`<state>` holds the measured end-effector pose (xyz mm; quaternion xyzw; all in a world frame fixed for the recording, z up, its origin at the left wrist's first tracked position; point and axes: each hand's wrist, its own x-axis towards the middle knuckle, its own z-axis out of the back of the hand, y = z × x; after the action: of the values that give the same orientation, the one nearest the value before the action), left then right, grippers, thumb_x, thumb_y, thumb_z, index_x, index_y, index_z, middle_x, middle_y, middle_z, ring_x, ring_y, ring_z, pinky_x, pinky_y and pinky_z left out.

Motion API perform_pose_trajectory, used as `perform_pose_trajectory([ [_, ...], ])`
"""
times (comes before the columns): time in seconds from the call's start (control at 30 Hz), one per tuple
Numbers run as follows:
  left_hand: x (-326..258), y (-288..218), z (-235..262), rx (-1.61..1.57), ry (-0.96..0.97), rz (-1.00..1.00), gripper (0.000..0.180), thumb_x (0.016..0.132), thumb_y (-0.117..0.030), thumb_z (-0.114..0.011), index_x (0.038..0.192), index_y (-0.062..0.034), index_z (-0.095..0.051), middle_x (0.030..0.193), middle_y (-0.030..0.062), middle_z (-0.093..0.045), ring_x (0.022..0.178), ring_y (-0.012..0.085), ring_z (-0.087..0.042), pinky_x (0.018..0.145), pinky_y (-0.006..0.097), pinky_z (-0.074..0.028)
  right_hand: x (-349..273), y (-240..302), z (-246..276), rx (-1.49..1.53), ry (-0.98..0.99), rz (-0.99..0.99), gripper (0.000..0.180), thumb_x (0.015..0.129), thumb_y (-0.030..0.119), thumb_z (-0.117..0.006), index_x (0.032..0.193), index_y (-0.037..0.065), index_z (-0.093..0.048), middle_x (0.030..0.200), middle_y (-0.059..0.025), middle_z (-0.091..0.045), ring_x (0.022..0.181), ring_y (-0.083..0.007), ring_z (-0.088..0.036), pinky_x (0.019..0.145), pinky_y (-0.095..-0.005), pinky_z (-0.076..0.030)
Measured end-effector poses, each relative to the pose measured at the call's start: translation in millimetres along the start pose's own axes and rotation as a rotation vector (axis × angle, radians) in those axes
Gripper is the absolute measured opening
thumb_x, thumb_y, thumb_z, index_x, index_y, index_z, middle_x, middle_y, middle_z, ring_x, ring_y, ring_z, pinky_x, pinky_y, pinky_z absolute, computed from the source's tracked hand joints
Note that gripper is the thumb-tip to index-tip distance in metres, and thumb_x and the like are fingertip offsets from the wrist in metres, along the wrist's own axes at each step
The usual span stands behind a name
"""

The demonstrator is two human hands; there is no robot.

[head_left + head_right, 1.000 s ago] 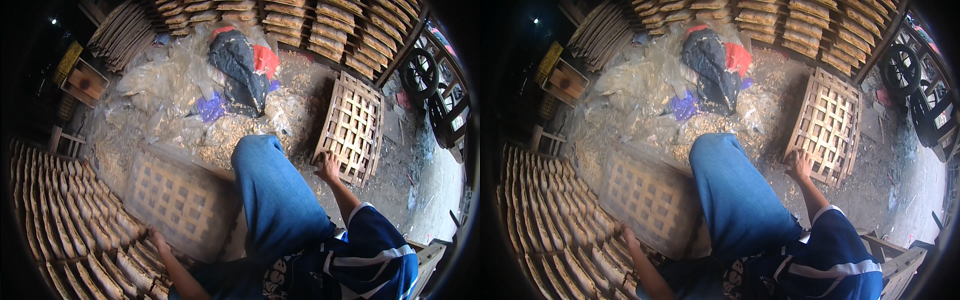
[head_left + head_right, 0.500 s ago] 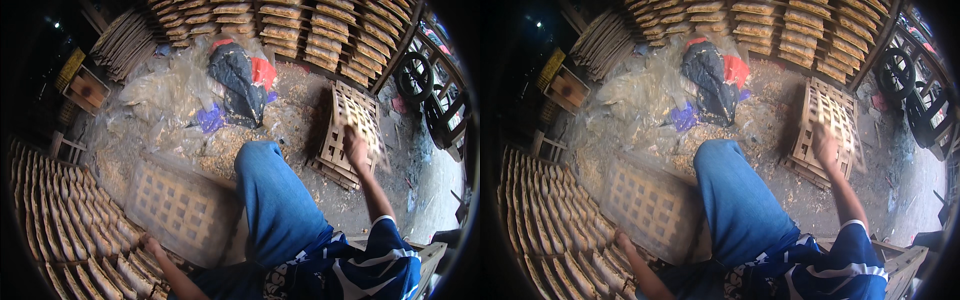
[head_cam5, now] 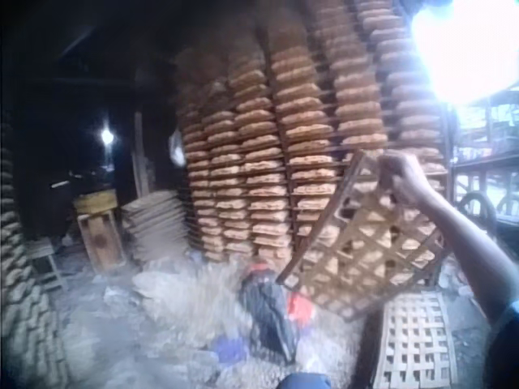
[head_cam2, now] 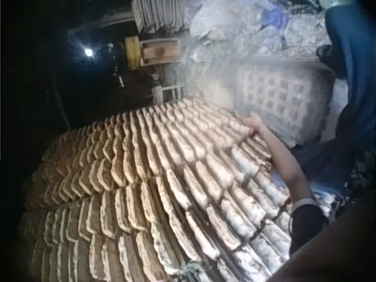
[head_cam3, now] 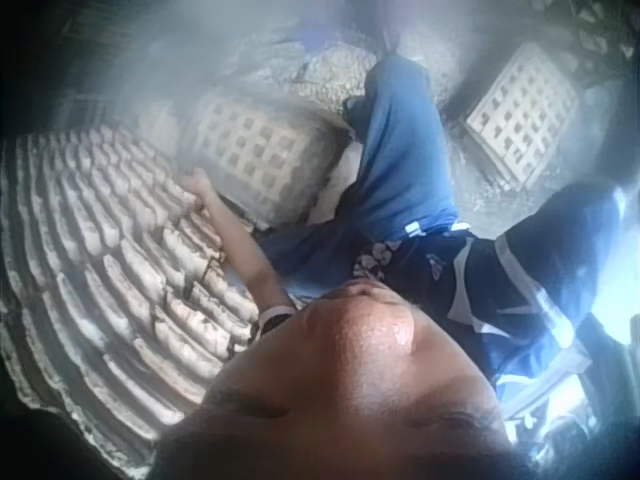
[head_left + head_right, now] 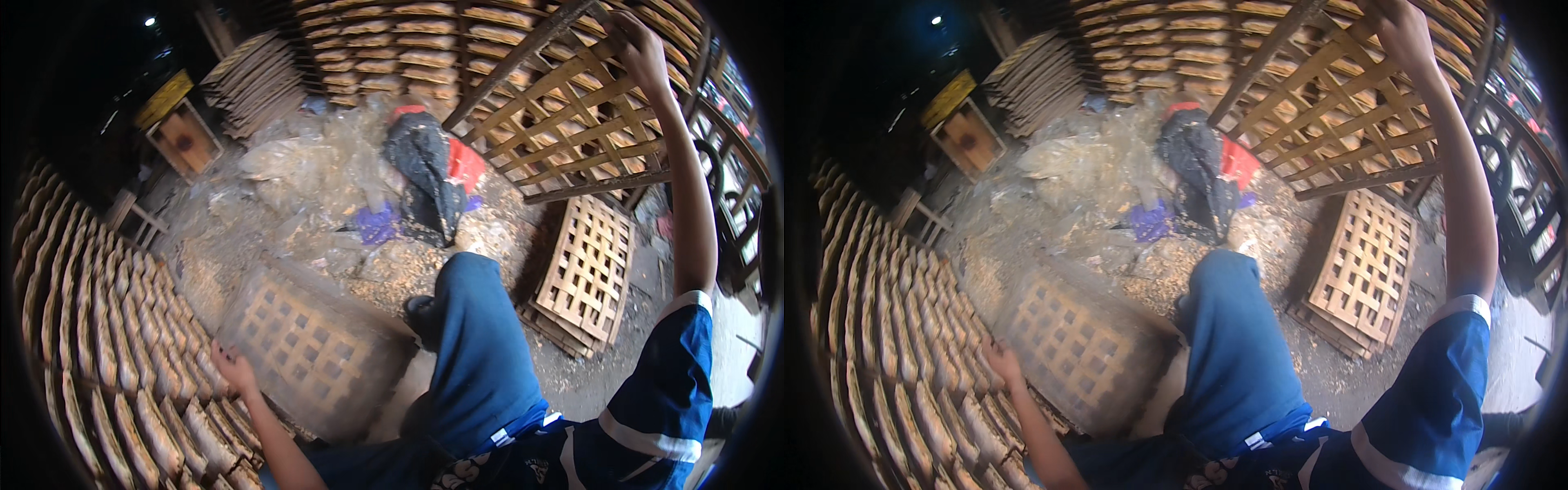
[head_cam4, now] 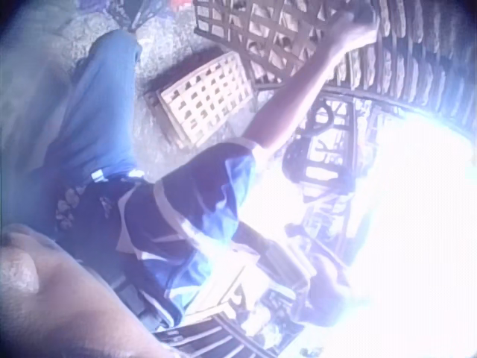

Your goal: The person assembles a wooden lattice tray by hand, inserting small wooden slats into the frame and adjusting them. The person then places a plastic bag into the tray and continues assembling another tray in the same manner.

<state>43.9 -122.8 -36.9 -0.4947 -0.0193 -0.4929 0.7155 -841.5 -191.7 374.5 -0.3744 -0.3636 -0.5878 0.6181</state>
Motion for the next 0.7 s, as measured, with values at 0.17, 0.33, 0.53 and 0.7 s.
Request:
perform_pose_trajectory([
  [0.17,-8,-110,-23,0.078,0.177,-0.111,0.059,0.095,-0.016,-0.068,0.147,-0.0022,-0.044,0.14,0.0238,-0.049,0.124,0.0397,-0.055,0.106,0.048,-0.044,41,75,-46,0.55,0.161,-0.199,0.045,0.101,0.033,-0.064,0.134,0.002,-0.063,0.106,-0.006,-0.073,0.098,-0.0117,-0.066,0.087,-0.0292,-0.051],
  [0.33,-2,-173,-3,0.051,0.19,-0.17,0.066,0.096,-0.028,-0.069,0.15,-0.004,-0.041,0.146,0.0252,-0.045,0.138,0.0424,-0.045,0.112,0.051,-0.04,75,139,-81,0.959,0.34,-0.148,0.038,0.102,0.027,-0.063,0.134,0.008,-0.064,0.1,0.0028,-0.069,0.08,-0.0029,-0.057,0.068,-0.0203,-0.043],
  [0.53,13,-189,10,-0.134,0.207,-0.258,0.061,0.098,-0.034,-0.067,0.146,-0.0029,-0.048,0.145,0.0237,-0.051,0.134,0.0397,-0.05,0.111,0.049,-0.041,76,264,-49,1.12,0.26,-0.333,0.014,0.094,0.008,-0.06,0.101,0.003,-0.07,0.067,-0.0046,-0.065,0.044,-0.0108,-0.055,0.037,-0.0251,-0.04],
  [0.7,25,-185,37,-0.245,0.293,-0.142,0.039,0.101,-0.03,-0.065,0.123,0.0014,-0.064,0.108,0.0144,-0.07,0.101,0.0237,-0.065,0.091,0.035,-0.049,85,273,-102,1.293,0.334,-0.111,0.031,0.099,0.018,-0.062,0.127,0.005,-0.067,0.091,0.0011,-0.068,0.07,-0.0063,-0.059,0.061,-0.0223,-0.047],
])
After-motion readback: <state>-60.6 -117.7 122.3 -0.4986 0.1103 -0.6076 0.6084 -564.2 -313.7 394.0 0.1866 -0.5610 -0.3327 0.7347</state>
